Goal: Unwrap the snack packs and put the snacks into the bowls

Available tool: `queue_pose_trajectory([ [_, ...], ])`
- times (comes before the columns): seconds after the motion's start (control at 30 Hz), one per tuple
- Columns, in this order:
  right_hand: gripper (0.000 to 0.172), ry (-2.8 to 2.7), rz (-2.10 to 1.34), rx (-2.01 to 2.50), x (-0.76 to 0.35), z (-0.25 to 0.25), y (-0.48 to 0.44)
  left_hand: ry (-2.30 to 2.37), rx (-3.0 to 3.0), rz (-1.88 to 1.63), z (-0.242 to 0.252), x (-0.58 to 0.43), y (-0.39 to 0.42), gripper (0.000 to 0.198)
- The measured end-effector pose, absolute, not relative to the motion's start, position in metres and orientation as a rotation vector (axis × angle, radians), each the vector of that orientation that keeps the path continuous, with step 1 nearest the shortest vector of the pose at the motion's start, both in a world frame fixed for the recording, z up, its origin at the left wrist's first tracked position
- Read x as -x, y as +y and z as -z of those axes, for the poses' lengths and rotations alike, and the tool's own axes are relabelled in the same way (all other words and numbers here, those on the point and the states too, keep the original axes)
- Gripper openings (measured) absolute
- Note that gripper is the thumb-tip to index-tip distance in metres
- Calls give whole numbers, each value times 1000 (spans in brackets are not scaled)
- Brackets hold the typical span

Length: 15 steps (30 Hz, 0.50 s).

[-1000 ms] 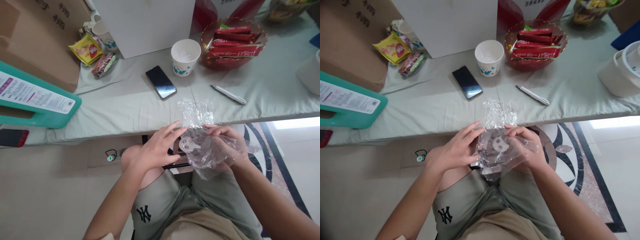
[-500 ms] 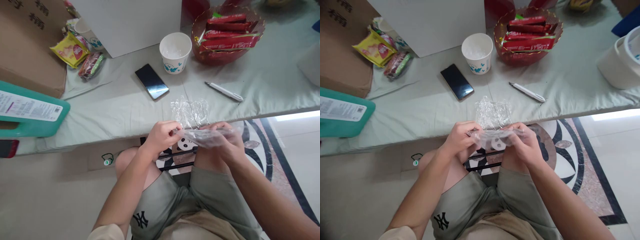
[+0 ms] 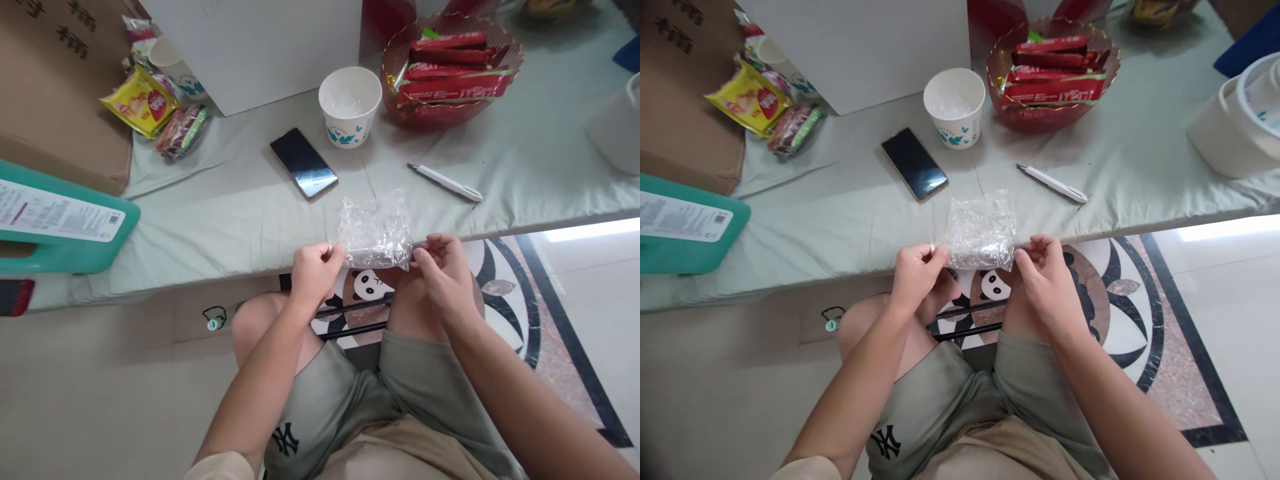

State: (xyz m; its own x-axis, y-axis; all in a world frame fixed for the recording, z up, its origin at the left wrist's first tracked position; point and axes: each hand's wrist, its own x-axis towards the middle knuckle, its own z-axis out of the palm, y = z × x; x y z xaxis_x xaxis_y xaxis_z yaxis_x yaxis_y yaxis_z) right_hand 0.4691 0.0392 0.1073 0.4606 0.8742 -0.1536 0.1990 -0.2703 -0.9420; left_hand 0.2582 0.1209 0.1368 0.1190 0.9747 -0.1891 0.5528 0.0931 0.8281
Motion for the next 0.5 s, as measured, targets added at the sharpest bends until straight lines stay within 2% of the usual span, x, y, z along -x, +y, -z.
queue_pose_trajectory([
  [0.13,48,-736,-1062,1835,-453,-129,38,1560,-1553,-567,-139,-257,120,46],
  [0.3,59,-511,-1226,1778,-434,-150,49,1607,-1703,-601,-135,-253,118,29],
  [0.4,49,-493,-1196,1740,-429,-149,48,1669,-1763,-731,-131,-248,117,27],
  [0.5,26,-483,-1208,1554,-431,-139,42,1625,-1756,-830,-129,-244,117,30],
])
